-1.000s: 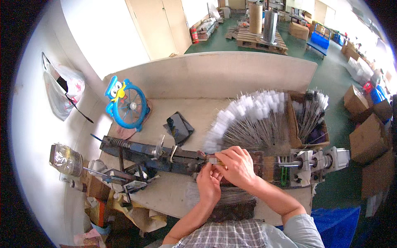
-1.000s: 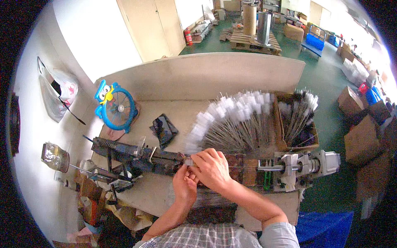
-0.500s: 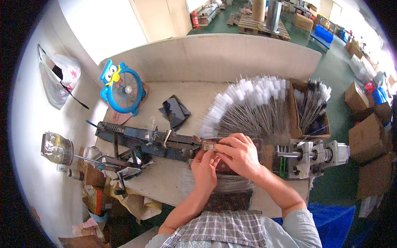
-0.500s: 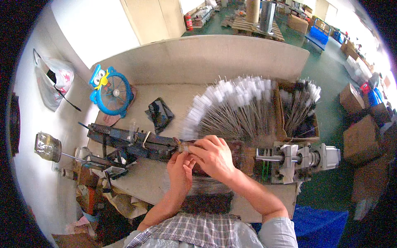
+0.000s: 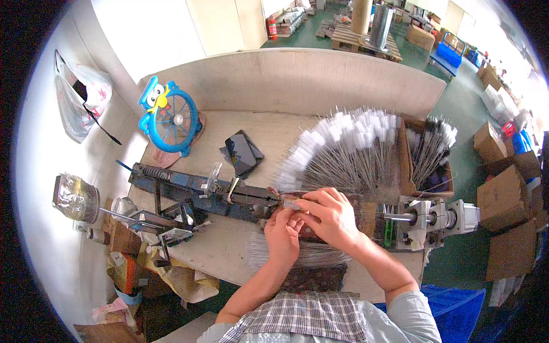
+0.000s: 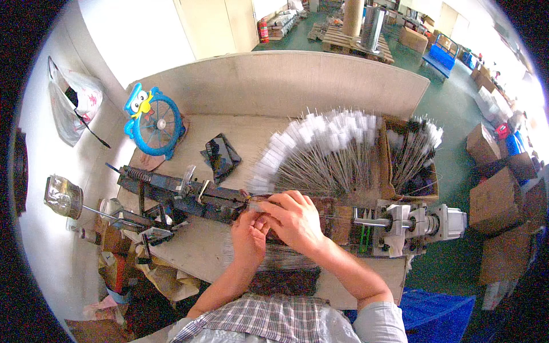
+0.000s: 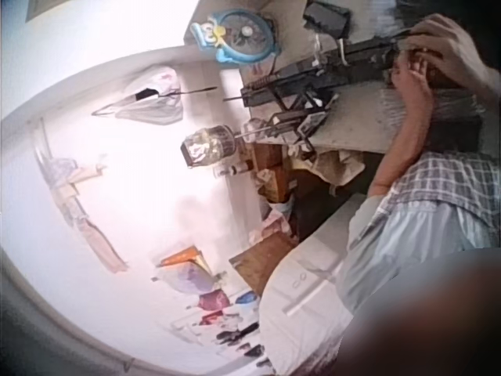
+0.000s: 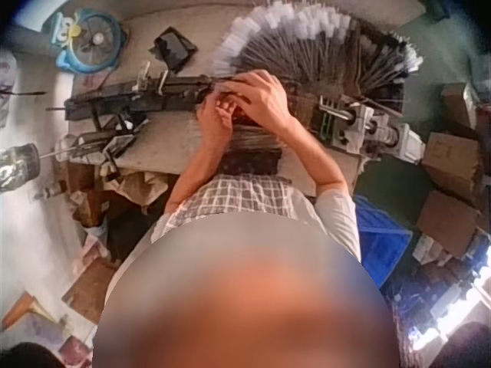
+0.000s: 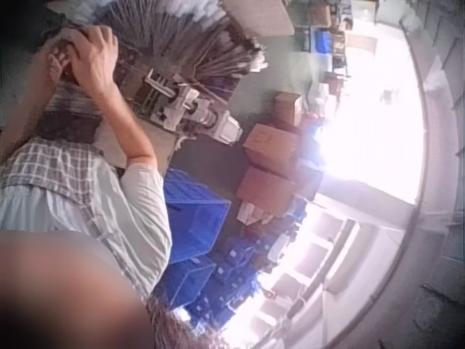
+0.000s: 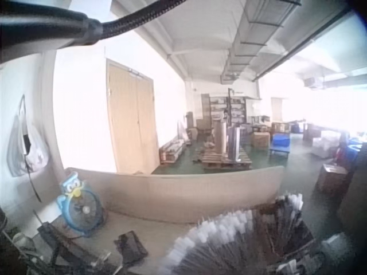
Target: The person assembles small cleaning brushes by hand using a manufacturing machine, taking brush handles and brushes from containers and finishing them on the machine.
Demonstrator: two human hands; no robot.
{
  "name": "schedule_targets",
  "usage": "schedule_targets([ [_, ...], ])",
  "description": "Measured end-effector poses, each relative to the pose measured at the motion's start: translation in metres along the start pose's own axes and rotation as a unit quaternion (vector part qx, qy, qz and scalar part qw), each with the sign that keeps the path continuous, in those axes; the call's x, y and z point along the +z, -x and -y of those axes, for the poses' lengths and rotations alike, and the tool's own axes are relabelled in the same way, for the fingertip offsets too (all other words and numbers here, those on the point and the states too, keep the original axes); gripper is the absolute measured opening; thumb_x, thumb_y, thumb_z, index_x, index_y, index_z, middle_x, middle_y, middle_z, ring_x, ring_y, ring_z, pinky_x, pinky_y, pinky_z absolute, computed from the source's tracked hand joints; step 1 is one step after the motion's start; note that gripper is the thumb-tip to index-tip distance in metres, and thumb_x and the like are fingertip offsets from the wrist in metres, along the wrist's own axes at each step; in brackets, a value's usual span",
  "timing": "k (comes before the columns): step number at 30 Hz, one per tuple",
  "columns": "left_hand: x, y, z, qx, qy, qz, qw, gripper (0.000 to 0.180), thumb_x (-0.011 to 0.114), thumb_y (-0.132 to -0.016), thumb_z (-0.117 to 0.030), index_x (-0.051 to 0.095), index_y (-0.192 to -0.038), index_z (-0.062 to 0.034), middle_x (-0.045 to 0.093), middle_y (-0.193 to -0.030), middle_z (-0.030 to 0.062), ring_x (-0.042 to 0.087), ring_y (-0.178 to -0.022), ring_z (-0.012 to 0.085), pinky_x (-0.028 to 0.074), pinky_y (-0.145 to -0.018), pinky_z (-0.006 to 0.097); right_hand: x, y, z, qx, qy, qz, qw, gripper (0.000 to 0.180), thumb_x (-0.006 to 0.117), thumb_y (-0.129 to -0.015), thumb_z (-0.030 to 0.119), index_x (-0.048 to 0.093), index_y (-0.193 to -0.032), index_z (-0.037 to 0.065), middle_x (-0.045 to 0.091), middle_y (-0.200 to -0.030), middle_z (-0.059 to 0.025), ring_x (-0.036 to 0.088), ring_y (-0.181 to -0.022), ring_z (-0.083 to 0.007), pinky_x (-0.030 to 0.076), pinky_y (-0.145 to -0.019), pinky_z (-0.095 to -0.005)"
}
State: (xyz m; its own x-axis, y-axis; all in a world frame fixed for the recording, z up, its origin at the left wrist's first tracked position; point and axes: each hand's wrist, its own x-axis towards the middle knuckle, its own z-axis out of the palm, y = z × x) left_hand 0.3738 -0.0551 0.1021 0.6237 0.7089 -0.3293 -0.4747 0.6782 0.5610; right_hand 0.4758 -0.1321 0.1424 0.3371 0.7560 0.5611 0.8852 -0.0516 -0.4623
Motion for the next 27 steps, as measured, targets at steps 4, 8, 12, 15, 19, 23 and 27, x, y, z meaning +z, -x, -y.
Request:
schedule_targets([
  [4,-0.003,-0.002,0.002,0.002,-0.023,0.003,1.0,0.007,0.054,-0.086,-0.006,0.057,-0.092,-0.0043,0.062,-0.091,0.0049,0.059,-0.081,0.0139,0.047,-0.073,0.026,-0.001,0.002,-0.003,0.005,0.007,0.009,1.0,0.028,0.071,-0.064,0.014,0.067,-0.092,0.011,0.062,-0.093,-0.0043,0.057,-0.086,-0.0234,0.047,-0.076,-0.0354],
  [8,-0.005,-0.002,0.003,0.008,-0.028,0.009,1.0,0.008,0.055,-0.085,-0.005,0.057,-0.094,-0.0038,0.062,-0.092,0.0051,0.06,-0.083,0.0139,0.047,-0.075,0.026,0.0,0.001,-0.003,0.002,0.0,0.004,1.0,0.029,0.071,-0.064,0.013,0.067,-0.093,0.01,0.062,-0.094,-0.0047,0.058,-0.086,-0.0241,0.047,-0.075,-0.0359],
  [12,-0.004,-0.003,0.003,0.011,-0.035,0.024,0.999,0.009,0.054,-0.086,-0.005,0.057,-0.094,-0.0032,0.061,-0.093,0.0051,0.06,-0.085,0.0144,0.047,-0.077,0.027,0.006,-0.001,-0.001,0.005,-0.006,-0.006,1.0,0.031,0.071,-0.063,0.014,0.066,-0.094,0.01,0.062,-0.093,-0.0048,0.058,-0.086,-0.0245,0.048,-0.075,-0.0362],
  [15,-0.006,-0.004,0.004,0.006,-0.025,0.015,1.0,0.008,0.054,-0.086,-0.005,0.057,-0.093,-0.0031,0.061,-0.093,0.0047,0.059,-0.086,0.0147,0.048,-0.078,0.028,0.007,-0.001,0.001,0.002,0.001,-0.012,1.0,0.031,0.071,-0.063,0.013,0.066,-0.094,0.01,0.062,-0.093,-0.0043,0.058,-0.086,-0.0238,0.048,-0.074,-0.0359],
  [19,-0.004,-0.003,0.002,0.007,-0.018,0.023,1.0,0.008,0.054,-0.086,-0.006,0.057,-0.093,-0.0036,0.061,-0.093,0.0044,0.059,-0.085,0.014,0.047,-0.078,0.028,0.009,-0.001,0.0,0.004,0.008,-0.02,1.0,0.029,0.07,-0.064,0.014,0.067,-0.093,0.011,0.062,-0.093,-0.0028,0.058,-0.085,-0.0224,0.047,-0.072,-0.0347],
  [23,-0.006,-0.003,0.003,-0.01,0.012,0.01,1.0,0.008,0.053,-0.087,-0.007,0.057,-0.093,-0.0046,0.061,-0.093,0.0043,0.058,-0.083,0.0129,0.046,-0.076,0.026,0.01,0.0,0.0,-0.004,0.023,-0.028,0.999,0.025,0.071,-0.065,0.016,0.068,-0.09,0.013,0.062,-0.091,-0.0008,0.058,-0.083,-0.0206,0.046,-0.07,-0.0331],
  [27,0.001,-0.001,0.002,0.008,-0.018,0.011,1.0,0.008,0.052,-0.087,-0.007,0.057,-0.093,-0.0046,0.061,-0.093,0.0042,0.058,-0.082,0.0123,0.046,-0.076,0.026,0.007,0.001,-0.001,0.005,0.022,-0.024,0.999,0.025,0.071,-0.065,0.017,0.068,-0.09,0.014,0.062,-0.091,-0.0005,0.058,-0.082,-0.0203,0.045,-0.069,-0.0329],
])
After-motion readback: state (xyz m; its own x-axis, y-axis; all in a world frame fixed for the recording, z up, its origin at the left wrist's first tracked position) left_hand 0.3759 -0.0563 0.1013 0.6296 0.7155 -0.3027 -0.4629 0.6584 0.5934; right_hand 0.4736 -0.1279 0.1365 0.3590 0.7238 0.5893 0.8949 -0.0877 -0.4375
